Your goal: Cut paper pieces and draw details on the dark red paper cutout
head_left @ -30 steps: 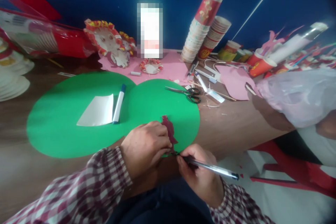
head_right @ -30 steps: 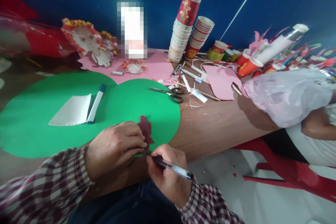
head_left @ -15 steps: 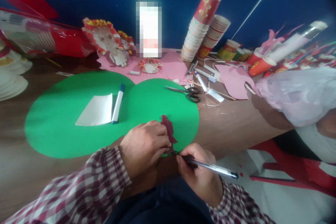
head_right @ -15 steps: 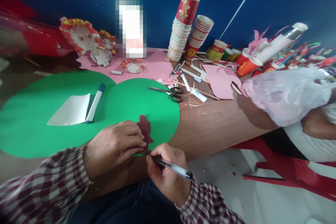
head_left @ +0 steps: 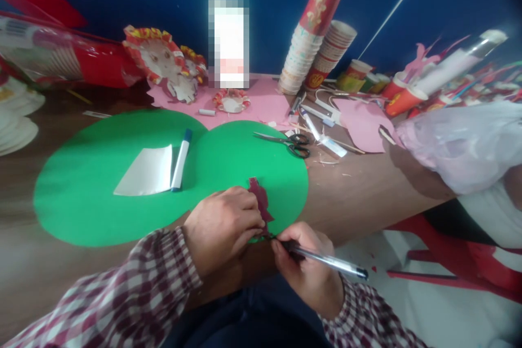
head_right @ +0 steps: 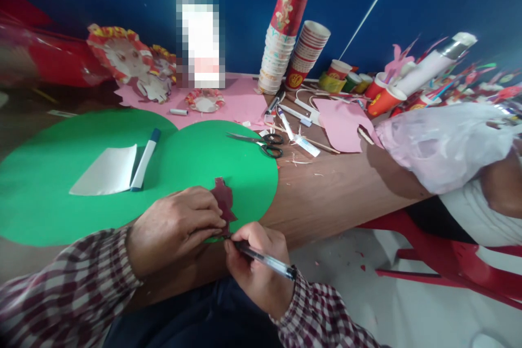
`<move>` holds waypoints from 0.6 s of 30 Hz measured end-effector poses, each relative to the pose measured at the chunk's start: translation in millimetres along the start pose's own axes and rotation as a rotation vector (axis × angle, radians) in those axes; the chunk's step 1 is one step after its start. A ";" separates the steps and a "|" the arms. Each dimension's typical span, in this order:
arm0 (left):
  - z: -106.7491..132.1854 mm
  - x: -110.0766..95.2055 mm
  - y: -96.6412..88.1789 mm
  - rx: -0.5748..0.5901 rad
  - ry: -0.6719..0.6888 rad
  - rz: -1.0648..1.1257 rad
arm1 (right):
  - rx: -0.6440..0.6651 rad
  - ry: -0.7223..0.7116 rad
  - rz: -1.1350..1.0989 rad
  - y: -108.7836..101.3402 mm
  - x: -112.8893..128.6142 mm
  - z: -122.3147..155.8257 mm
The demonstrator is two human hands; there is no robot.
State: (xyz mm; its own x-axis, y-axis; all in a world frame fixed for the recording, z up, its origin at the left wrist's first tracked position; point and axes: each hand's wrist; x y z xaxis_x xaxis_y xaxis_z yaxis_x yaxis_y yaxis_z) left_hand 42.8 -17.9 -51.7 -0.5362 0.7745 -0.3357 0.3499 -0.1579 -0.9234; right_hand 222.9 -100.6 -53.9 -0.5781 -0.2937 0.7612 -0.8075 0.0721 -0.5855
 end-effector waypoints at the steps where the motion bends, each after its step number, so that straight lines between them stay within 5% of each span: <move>1: -0.1 0.1 0.3 0.003 -0.001 0.002 | 0.002 -0.004 0.001 0.3 -0.3 -0.1; 18: 0.3 -0.3 0.2 0.006 -0.006 0.004 | 0.003 -0.001 -0.014 0.3 0.9 -0.3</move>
Point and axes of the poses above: each hand's wrist, its own z-axis away from the middle knuckle, its own y-axis out of the palm, x = y × z, and after that the axes turned 12 degrees about -z, right-handed
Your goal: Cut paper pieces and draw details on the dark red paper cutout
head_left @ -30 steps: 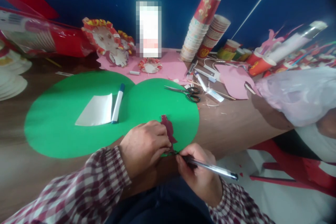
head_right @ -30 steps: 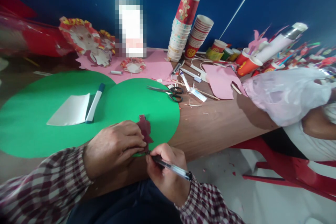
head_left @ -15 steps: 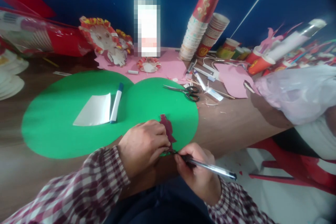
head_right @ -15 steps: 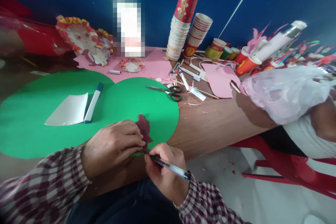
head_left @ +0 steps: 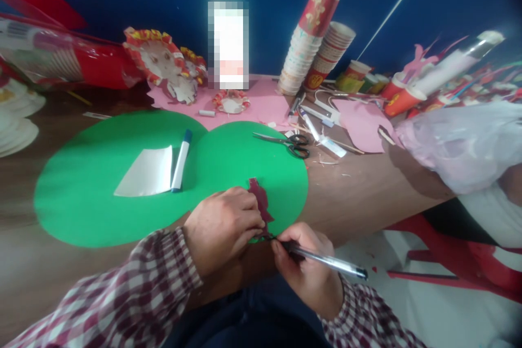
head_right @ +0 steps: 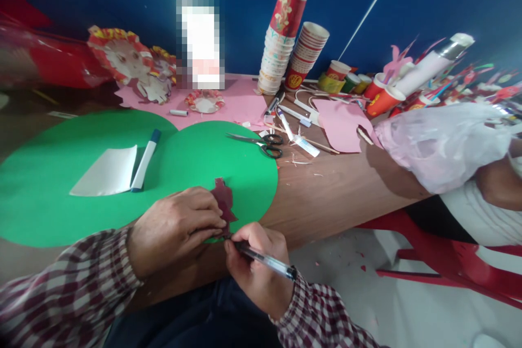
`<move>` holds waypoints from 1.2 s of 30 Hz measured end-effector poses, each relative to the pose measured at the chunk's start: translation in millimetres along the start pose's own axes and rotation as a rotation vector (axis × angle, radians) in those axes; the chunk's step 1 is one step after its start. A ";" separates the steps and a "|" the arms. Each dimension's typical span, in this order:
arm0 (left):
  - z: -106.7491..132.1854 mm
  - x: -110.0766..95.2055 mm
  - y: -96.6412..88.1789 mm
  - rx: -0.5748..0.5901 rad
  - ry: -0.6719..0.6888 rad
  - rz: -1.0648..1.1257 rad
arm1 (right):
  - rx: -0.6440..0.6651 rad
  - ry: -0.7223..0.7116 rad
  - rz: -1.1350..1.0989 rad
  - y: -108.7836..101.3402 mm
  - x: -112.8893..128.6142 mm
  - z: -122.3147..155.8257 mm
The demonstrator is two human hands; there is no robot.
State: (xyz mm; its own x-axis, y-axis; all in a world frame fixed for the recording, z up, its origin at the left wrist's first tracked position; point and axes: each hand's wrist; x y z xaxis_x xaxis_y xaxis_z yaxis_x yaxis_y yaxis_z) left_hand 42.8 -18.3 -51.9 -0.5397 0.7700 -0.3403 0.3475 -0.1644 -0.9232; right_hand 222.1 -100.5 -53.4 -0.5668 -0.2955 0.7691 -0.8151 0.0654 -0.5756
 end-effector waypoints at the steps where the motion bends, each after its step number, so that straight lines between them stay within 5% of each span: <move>1: 0.0 0.2 0.0 -0.005 0.004 0.000 | -0.001 0.000 -0.002 0.3 -0.1 0.2; 36: 0.4 0.9 -0.8 0.021 0.002 0.007 | -0.006 -0.001 -0.002 1.4 -0.3 2.1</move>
Point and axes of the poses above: each hand's wrist, its own z-axis away from the middle knuckle, its own y-axis out of the palm, x = y × z, and after that the axes turned 12 degrees about -z, right-handed
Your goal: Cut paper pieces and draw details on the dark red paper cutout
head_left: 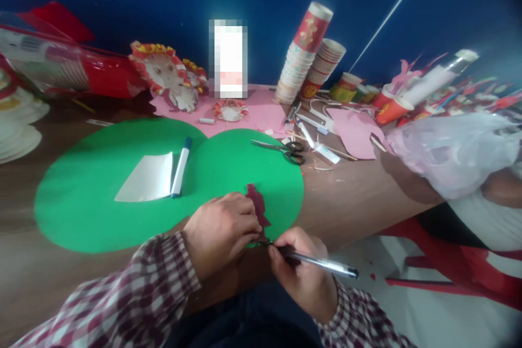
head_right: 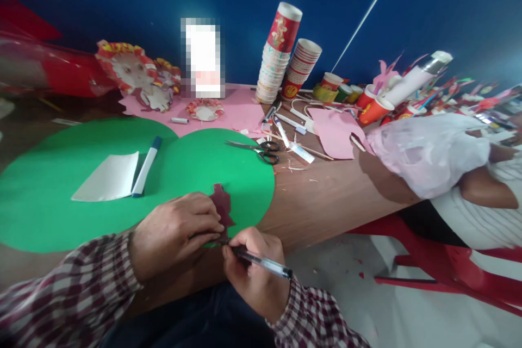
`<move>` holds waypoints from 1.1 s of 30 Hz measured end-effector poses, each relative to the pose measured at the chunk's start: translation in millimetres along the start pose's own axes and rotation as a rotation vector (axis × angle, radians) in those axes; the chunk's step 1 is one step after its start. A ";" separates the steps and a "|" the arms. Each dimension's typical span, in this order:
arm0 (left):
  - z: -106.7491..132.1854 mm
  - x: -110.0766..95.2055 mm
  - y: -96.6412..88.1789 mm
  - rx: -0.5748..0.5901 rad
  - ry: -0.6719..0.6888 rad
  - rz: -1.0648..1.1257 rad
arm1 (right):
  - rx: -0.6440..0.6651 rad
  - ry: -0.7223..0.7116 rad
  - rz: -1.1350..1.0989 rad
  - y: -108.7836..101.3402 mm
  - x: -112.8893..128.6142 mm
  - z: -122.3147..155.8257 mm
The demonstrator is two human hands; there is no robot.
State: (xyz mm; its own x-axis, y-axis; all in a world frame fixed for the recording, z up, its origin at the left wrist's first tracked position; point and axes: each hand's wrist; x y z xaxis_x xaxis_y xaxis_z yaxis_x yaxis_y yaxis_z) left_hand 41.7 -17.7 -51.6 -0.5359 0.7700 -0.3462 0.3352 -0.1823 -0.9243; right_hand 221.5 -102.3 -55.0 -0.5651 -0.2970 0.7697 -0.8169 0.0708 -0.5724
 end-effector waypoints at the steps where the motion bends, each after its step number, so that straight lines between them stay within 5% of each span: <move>1: 0.2 0.0 -0.1 0.001 0.000 0.000 | -0.011 0.000 0.002 0.0 -0.1 0.1; 33: -0.1 0.0 0.6 -0.015 0.002 0.005 | -0.014 -0.011 0.036 0.2 0.9 -1.2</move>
Point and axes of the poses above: each hand's wrist, its own z-axis away from the middle knuckle, its own y-axis out of the palm, x = y × z, and after that the axes turned 12 degrees about -z, right-handed
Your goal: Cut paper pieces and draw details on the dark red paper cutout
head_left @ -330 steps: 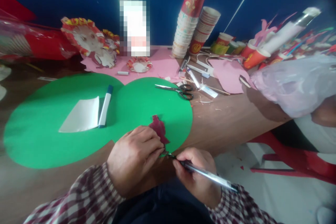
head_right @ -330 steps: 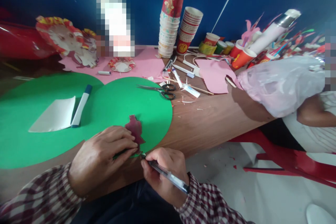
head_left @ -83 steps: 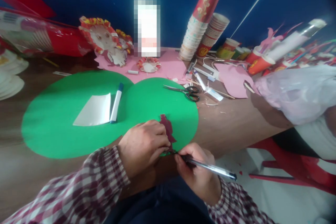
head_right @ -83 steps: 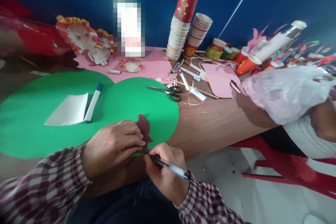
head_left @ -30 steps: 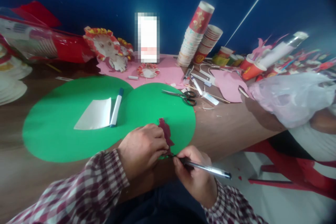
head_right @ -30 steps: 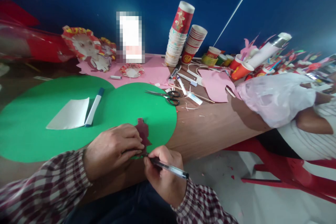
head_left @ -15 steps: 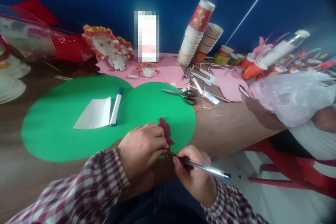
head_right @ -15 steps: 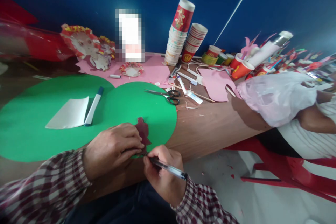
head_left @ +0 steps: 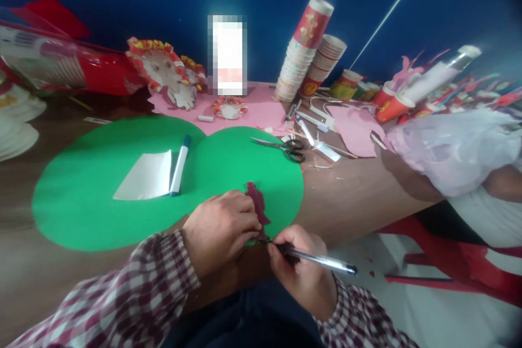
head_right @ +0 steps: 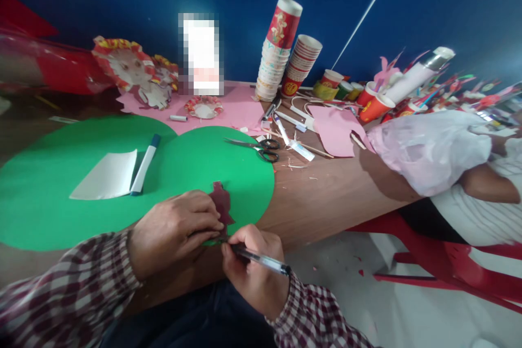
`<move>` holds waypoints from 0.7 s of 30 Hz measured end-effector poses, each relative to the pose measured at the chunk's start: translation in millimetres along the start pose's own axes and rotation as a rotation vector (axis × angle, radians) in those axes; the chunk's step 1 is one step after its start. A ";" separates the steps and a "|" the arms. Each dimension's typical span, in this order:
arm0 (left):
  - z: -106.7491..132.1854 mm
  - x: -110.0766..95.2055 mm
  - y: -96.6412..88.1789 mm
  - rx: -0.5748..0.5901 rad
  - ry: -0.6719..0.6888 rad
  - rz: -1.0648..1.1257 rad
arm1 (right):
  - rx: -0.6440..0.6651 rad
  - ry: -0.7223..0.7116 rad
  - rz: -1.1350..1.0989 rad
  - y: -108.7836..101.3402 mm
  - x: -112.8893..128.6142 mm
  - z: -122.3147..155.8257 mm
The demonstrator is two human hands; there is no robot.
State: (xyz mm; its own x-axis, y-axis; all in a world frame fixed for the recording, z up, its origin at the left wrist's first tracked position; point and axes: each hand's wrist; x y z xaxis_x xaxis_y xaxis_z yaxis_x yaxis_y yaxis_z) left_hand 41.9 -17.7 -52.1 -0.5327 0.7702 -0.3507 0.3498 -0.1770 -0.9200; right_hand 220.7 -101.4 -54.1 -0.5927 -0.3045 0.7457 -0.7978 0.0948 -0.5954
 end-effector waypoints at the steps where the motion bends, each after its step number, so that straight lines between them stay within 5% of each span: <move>1: 0.1 0.1 -0.2 0.002 0.000 -0.001 | -0.005 0.007 0.001 -0.2 0.2 0.2; 21: -0.2 -1.2 -1.3 -0.006 0.004 -0.012 | 0.012 -0.017 -0.007 0.2 0.9 -1.6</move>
State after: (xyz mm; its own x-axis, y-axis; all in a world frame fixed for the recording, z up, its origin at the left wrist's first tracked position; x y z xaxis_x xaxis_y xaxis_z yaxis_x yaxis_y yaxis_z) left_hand 42.3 -18.3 -50.5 -0.5341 0.7744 -0.3392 0.3483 -0.1641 -0.9229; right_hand 219.8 -100.2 -53.0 -0.5852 -0.3211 0.7446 -0.8003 0.0809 -0.5941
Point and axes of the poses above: each hand's wrist, its own z-axis away from the middle knuckle, its own y-axis out of the palm, x = y × z, and after that the axes turned 12 degrees about -z, right-handed
